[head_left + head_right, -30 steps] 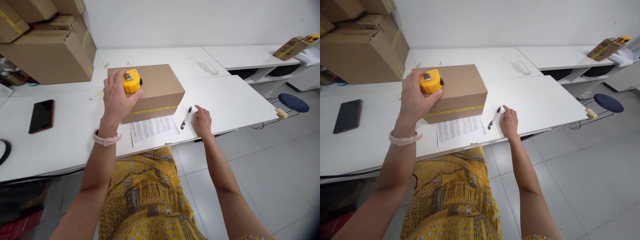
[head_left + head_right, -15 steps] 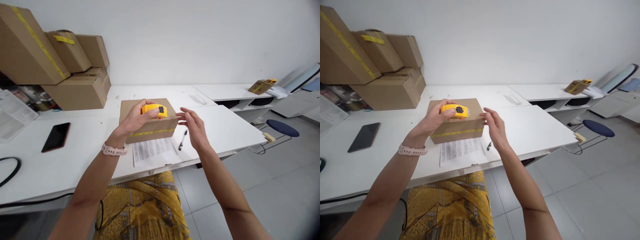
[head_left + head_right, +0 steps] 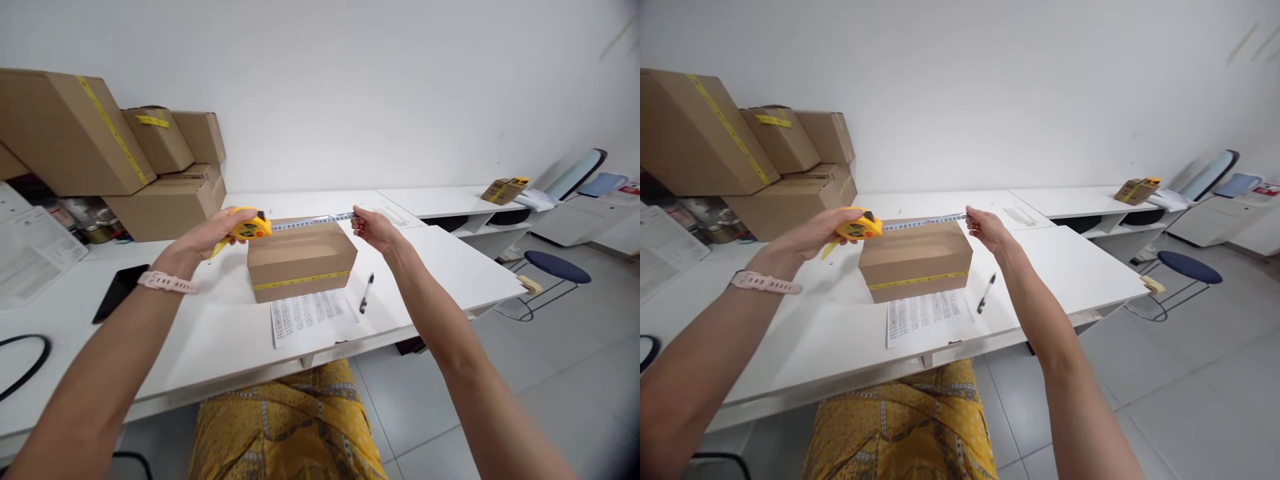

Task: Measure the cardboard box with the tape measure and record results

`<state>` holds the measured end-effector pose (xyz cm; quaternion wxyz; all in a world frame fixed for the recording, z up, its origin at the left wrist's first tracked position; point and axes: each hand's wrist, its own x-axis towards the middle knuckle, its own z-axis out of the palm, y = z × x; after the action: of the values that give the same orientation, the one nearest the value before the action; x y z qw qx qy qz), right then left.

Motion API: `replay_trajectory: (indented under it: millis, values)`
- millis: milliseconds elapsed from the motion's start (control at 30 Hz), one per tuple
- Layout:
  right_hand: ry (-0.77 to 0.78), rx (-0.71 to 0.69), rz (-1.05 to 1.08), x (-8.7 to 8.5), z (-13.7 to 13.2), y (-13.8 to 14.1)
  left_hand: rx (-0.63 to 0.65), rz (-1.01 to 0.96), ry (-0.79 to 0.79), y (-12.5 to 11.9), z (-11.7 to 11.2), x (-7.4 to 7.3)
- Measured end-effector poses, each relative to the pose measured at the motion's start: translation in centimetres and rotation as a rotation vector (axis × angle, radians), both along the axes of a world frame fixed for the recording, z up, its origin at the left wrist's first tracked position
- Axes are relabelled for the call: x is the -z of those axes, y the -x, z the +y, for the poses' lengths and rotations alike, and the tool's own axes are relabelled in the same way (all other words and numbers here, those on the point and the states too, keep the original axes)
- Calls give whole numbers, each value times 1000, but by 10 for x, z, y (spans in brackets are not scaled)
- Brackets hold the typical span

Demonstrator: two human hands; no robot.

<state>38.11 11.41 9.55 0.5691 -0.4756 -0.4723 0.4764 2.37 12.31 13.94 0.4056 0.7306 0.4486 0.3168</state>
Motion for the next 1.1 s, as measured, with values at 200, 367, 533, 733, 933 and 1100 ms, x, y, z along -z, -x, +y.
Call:
replay_trajectory:
  millis: [200,367,533,733,933,1100]
  values:
    - [191,145,-71,42,21,-18,-223,59,156,76,30,18]
    - [180,180,-163,55,25,-6,-248,42,221,99,35,30]
    - [162,192,-272,50,31,2,-183,66,224,85,32,31]
    - [170,194,-327,43,28,19,-174,62,216,69,27,28]
    - [207,261,-332,40,15,34,-171,29,245,71,27,29]
    - [272,265,-333,45,9,35,-85,103,224,74,35,27]
